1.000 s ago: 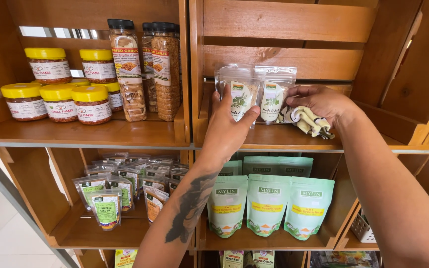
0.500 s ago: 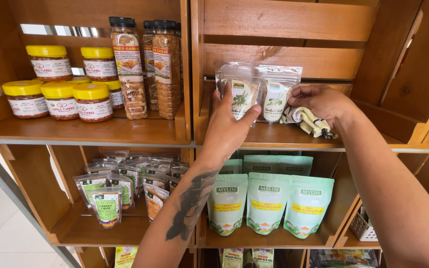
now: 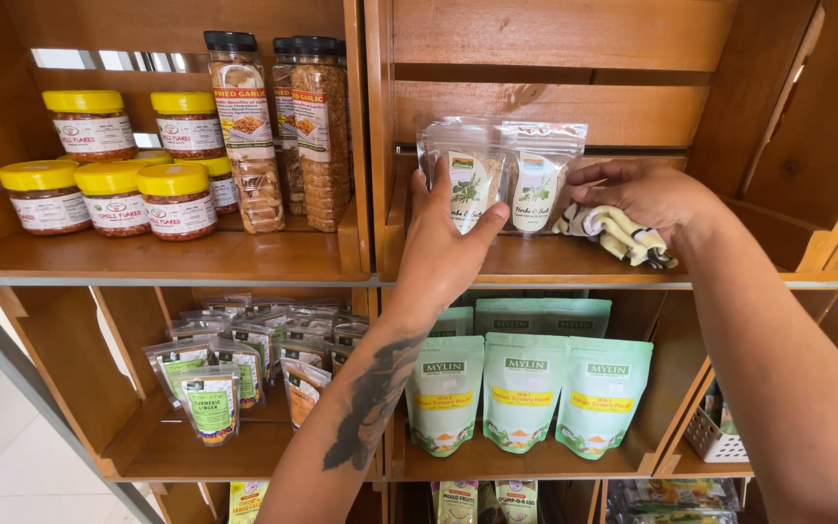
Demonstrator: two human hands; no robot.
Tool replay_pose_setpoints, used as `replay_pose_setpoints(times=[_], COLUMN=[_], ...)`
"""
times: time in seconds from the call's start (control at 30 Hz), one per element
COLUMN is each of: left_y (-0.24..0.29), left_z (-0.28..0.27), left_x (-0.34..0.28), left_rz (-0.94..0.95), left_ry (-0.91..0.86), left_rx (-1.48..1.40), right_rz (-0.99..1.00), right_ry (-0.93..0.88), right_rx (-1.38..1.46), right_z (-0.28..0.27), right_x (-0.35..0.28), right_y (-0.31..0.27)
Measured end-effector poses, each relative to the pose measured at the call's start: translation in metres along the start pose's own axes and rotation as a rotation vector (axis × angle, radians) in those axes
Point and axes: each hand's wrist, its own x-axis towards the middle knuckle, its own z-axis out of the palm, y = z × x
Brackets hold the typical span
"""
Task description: Wipe down herbal product pouches and spice jars with a cloth and organize them on wooden display shelves.
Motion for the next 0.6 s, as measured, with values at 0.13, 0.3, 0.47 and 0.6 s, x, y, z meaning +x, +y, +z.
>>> replay_pose_setpoints(times=[0.13,0.3,0.47,0.6], left_y=[0.0,0.002,0.004,-0.017], left_z=[0.002,0.007,0.013,0.032], left_x=[-0.009,-0.034,-0.08,-0.124], left_rz=[0.066,0.432,0.517,0.451], left_ry=[-0.024,0.069,-0.182,-0.474], left_rx=[-0.004,0.032,-0.004,-0.189], right_rz=[-0.001,-0.045,-0.114,0.016], right_ry=[0.075,0.267,0.319,0.331], right_rx=[-0.034,-0.07,0.078,0.313], right_z=[-0.006,-0.004,0.018,0.044], right_x=[-0.029,-0.089,-0.154,-0.201], right_y=[-0.017,-0.044,-0.019,0.043])
